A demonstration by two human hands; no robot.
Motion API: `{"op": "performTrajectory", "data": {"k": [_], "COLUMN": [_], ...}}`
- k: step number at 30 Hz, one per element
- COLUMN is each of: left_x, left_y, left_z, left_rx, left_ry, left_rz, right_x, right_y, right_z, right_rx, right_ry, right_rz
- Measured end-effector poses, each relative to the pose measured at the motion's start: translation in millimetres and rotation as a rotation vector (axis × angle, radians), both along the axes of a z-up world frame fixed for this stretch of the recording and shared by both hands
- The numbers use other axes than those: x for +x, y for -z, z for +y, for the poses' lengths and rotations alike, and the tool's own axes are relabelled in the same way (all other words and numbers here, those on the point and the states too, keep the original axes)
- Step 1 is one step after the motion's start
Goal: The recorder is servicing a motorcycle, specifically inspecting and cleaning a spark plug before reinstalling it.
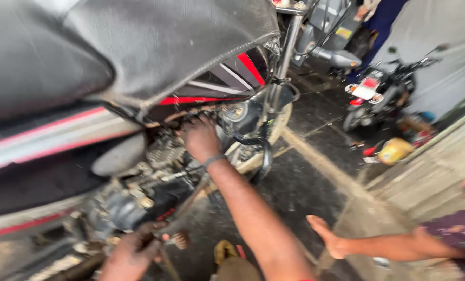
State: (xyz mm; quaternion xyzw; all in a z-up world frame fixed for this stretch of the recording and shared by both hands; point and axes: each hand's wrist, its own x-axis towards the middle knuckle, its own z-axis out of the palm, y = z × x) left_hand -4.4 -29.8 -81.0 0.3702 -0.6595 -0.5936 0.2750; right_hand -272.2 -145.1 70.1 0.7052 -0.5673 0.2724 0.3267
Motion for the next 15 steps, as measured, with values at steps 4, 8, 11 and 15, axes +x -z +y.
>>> {"op": "performTrajectory", "data": {"k": [4,8,11,15], "left_x": [0.0,1.3,0.8,-1.0], "left_y": [-47.6,-36.0,-14.6,-21.4], "left_z": [18.0,14.6,4.7,6.0], "left_rx": [0.080,0.111,0.122,0.148], "left_ry": [0.005,-0.040,0.010,-0.005], "left_rz": [-0.116,-0.111,-0.034,-0.028], "right_x": [0.5,-0.4,8.2,12.3], "right_y": [4.7,12.9,9.9,7.1], "right_z": [-1.6,-4.3,4.1,2.7], "right_rx": [0.002,-0.035,-0.045,-0.038], "right_ry": [-0.079,-0.055,-0.035,0.006], "right_rz": [-0.112,-0.069,-0.123,-0.153]}}
